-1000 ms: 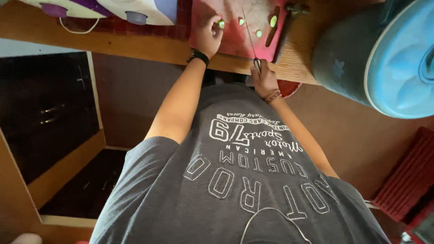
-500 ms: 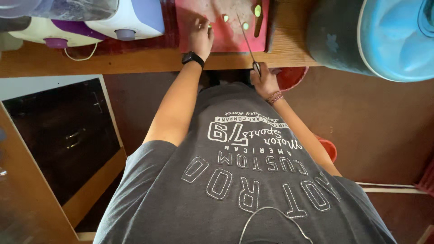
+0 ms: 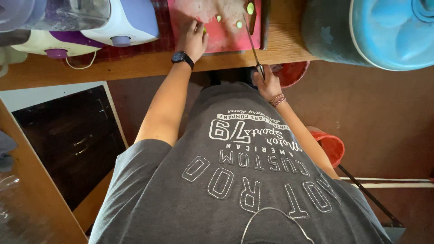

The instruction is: The person cuts a lime into several thin slices on a red cutting board and moves the slices aside with the knife.

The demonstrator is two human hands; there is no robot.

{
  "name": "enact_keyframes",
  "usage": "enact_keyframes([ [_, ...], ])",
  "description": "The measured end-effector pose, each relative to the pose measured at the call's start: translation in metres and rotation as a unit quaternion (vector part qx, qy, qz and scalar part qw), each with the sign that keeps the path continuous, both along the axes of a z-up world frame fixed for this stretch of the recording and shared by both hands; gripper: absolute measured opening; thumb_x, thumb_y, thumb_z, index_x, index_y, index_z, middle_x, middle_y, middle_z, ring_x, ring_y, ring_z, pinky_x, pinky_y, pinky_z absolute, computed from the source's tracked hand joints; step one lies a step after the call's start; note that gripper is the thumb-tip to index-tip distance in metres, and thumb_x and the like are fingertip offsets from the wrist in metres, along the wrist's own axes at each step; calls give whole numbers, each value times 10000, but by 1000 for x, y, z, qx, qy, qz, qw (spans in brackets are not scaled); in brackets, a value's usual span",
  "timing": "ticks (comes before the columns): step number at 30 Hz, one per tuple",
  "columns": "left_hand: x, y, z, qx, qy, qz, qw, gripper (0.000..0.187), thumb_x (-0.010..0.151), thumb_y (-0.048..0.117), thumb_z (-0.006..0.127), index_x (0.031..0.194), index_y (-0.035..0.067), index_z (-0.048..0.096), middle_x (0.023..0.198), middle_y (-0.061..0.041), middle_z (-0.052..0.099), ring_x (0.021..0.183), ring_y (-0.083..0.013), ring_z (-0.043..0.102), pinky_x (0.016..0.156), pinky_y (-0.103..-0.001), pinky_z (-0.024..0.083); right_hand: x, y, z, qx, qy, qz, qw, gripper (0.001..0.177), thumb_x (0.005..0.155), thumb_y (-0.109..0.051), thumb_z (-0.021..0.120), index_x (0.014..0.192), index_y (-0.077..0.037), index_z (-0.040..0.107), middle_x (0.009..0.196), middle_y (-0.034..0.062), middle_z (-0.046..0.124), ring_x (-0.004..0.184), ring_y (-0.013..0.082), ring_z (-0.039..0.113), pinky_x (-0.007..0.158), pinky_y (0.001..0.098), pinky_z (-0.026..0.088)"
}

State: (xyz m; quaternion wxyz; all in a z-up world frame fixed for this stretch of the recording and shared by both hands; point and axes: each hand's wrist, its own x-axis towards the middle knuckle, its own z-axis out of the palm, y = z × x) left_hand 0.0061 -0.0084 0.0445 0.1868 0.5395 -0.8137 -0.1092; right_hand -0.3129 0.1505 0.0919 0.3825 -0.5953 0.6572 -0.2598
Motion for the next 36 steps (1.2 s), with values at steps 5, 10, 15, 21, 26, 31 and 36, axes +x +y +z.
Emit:
enact_keyframes([
  [5, -2, 3, 5, 97, 82, 53, 990, 191, 928, 116, 669, 1089, 23, 629, 1207, -236, 594, 1063, -447, 586, 844, -528, 492, -7, -2, -11, 5, 11, -3, 1000, 307, 1048, -324, 614, 1237, -87, 566, 893, 244, 709, 861, 476, 707, 700, 543, 553],
  [10, -1, -1, -18, 46, 144, 47, 987, 229, 892, 10, 653, 1098, 15, 555, 1078, -186, 608, 1002, -432, 592, 860, -523, 487, -10, -8, -8, -2, 1, 20, 1000, 315, 1041, -310, 604, 1241, -72, 556, 891, 247, 709, 841, 473, 700, 679, 539, 540],
  [15, -7, -2, -28, 161, 129, 139, 968, 273, 950, 56, 592, 1222, 73, 604, 1050, -130, 671, 1024, -366, 655, 881, -502, 524, -11, -18, -2, 32, -7, 30, 999, 302, 1033, -324, 602, 1216, -86, 571, 849, 213, 723, 812, 424, 730, 695, 507, 563],
  [21, -10, 8, -17, -11, 0, 146, 989, 319, 838, 180, 679, 1133, 72, 620, 1139, -285, 652, 932, -445, 643, 688, -527, 531, -14, -31, -3, -3, 51, 73, 996, 328, 1044, -344, 605, 1247, -87, 582, 908, 229, 720, 857, 441, 715, 732, 526, 557],
  [26, -17, -9, -26, 104, 69, 175, 977, 269, 911, 143, 654, 1148, 32, 589, 936, -222, 678, 890, -443, 657, 770, -553, 522, -11, -40, -6, -5, 32, 84, 996, 335, 1037, -339, 618, 1250, -84, 579, 967, 235, 724, 904, 465, 698, 768, 547, 547],
  [31, -19, -3, -17, 135, 316, 155, 926, 260, 879, 109, 794, 1022, 21, 595, 887, -128, 701, 829, -240, 736, 762, -381, 599, -10, -43, -7, 29, 19, 98, 995, 330, 1045, -340, 606, 1248, -83, 565, 946, 231, 715, 900, 466, 698, 750, 541, 545],
  [36, -24, 2, 16, 156, 489, 160, 843, 236, 903, 35, 780, 1105, 6, 660, 982, -66, 731, 852, -126, 695, 714, -285, 589, -7, -40, -4, 47, 29, 84, 995, 342, 1040, -362, 604, 1254, -96, 575, 940, 227, 721, 893, 455, 712, 747, 533, 554],
])
